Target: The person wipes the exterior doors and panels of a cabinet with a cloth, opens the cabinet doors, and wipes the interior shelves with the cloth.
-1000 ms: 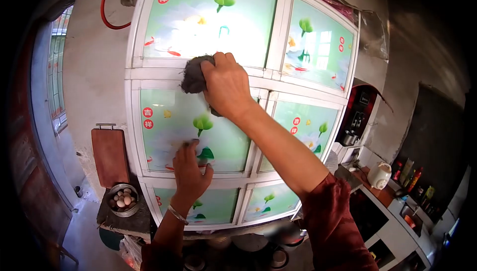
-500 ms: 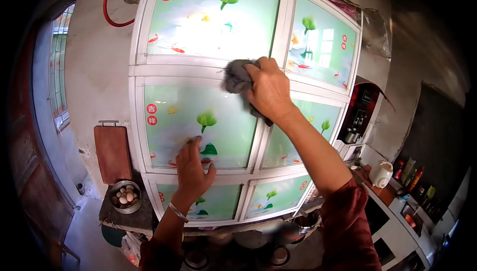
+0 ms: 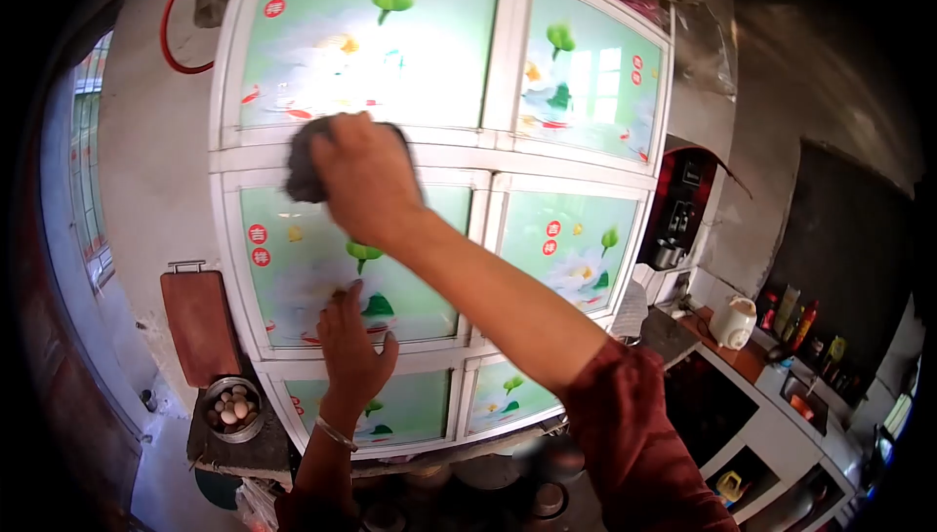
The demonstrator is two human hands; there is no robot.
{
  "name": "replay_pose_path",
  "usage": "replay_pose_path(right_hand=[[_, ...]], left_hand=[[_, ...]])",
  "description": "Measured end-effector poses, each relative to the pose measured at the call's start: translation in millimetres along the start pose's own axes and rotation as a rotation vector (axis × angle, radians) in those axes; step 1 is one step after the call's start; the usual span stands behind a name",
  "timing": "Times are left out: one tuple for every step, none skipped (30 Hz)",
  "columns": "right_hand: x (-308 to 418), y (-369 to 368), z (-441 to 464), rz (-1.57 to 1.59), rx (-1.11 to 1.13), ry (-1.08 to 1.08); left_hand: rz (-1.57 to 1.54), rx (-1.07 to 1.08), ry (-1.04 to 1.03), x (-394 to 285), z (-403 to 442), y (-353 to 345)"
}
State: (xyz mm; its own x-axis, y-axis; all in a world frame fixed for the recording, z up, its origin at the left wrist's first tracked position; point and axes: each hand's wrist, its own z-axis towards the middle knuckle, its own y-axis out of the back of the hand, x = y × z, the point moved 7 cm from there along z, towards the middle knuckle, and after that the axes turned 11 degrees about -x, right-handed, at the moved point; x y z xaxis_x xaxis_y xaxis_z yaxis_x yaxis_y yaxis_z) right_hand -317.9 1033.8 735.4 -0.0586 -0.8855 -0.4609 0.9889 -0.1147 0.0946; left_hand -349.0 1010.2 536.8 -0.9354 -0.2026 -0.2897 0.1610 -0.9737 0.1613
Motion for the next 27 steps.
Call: replay_pose_path(right_hand=[[10.5,1.2,6.7,0.108,-0.11,0.059],[11.6,1.9,12.2,0.203,-0.195,0.111],[6.8,3.3,12.4,0.223,-0.219,0.175],[1.8,5.4,10.8,0.243,-0.242,0.236],[-12.9,7.5,9.5,0.238,-0.161,0.201],[-32.8,18.8,4.2,0.233,-0.078,0.166],[-50.9,32.9,-4.7,0.23,0.003,0.126],[-73.4,47.8,-14.2,0.13,0.12,0.011],[-99.9,61.9,-26.9,0.094,0.126,-0.041],[-115.6,78.3,-39.3,0.081,0.146,-0.07],[-123.2,84.7,-52.3,0.08,0.149,-0.046],[-129.2,94.5,-62.9,0.084,0.031,0.014],[-142.5,103.2,-73.1,0.072,0.018,0.003],[-159.4,113.2,-84.2,0.02,0.019,-0.035],[-178.8,124.1,-93.7,-0.063,-0.018,-0.06],[-202.0,138.0,-105.9,-0.133,-0.093,-0.104],[-222.6,151.9,-118.3,-0.231,-0.093,-0.199],[-231.7,162.6,-124.4,-0.29,-0.113,-0.222],[-233.3,159.4,-128.8,-0.301,-0.114,-0.221],[-228.6,159.4,-131.6,-0.313,-0.11,-0.226],[-216.4,150.4,-128.0,-0.268,-0.084,-0.206],[-200.5,138.9,-119.3,-0.224,-0.079,-0.16],[-183.4,128.3,-106.1,-0.175,-0.072,-0.167],[-173.6,125.3,-97.7,-0.128,-0.064,-0.176],[-174.8,128.4,-97.9,-0.138,-0.035,-0.16],[-176.8,129.6,-97.3,-0.145,-0.007,-0.142],[-178.5,129.2,-97.2,-0.149,0.022,-0.119]], left_hand=[[0.003,-0.007,-0.002,1.7,-0.6,-0.6],[0.01,-0.022,0.002,1.2,-0.3,-0.8],[0.008,-0.008,0.02,-0.4,0.0,0.1],[0.012,-0.013,0.014,-1.1,-0.3,1.3],[0.014,-0.017,0.008,-1.3,-0.3,1.7],[0.016,-0.022,0.003,-1.7,-0.1,0.8],[0.014,-0.014,-0.002,-1.3,-0.6,0.3],[0.013,-0.01,-0.007,-0.7,-0.9,0.2],[0.012,-0.012,-0.009,-1.3,-0.4,-0.2],[0.016,-0.01,-0.011,-2.3,0.1,-0.3],[0.022,-0.005,-0.014,-3.3,0.9,0.2],[0.025,-0.002,-0.017,-4.9,1.7,0.0],[0.031,0.037,-0.013,-3.7,0.4,0.4],[0.035,0.065,-0.006,-1.7,-1.4,0.9],[0.035,0.074,0.009,-0.1,0.4,-1.0],[0.041,0.085,0.01,-0.1,2.2,-1.2],[0.05,0.105,0.016,-1.2,1.1,-0.4],[0.055,0.114,0.024,-2.1,2.0,-1.4],[0.066,0.102,0.014,-3.5,3.3,-1.1],[0.076,0.097,0.004,-5.1,2.9,-1.2],[0.082,0.085,-0.01,-7.3,4.4,-2.9],[0.094,0.091,0.013,-6.2,3.8,-3.3],[0.104,0.098,0.034,-5.2,3.4,-3.7],[0.112,0.108,0.055,-5.4,2.4,-5.4],[0.113,0.104,0.046,-7.8,1.9,-6.2],[0.117,0.097,0.037,-9.0,2.2,-5.7],[0.12,0.086,0.033,-9.3,2.1,-4.4]])
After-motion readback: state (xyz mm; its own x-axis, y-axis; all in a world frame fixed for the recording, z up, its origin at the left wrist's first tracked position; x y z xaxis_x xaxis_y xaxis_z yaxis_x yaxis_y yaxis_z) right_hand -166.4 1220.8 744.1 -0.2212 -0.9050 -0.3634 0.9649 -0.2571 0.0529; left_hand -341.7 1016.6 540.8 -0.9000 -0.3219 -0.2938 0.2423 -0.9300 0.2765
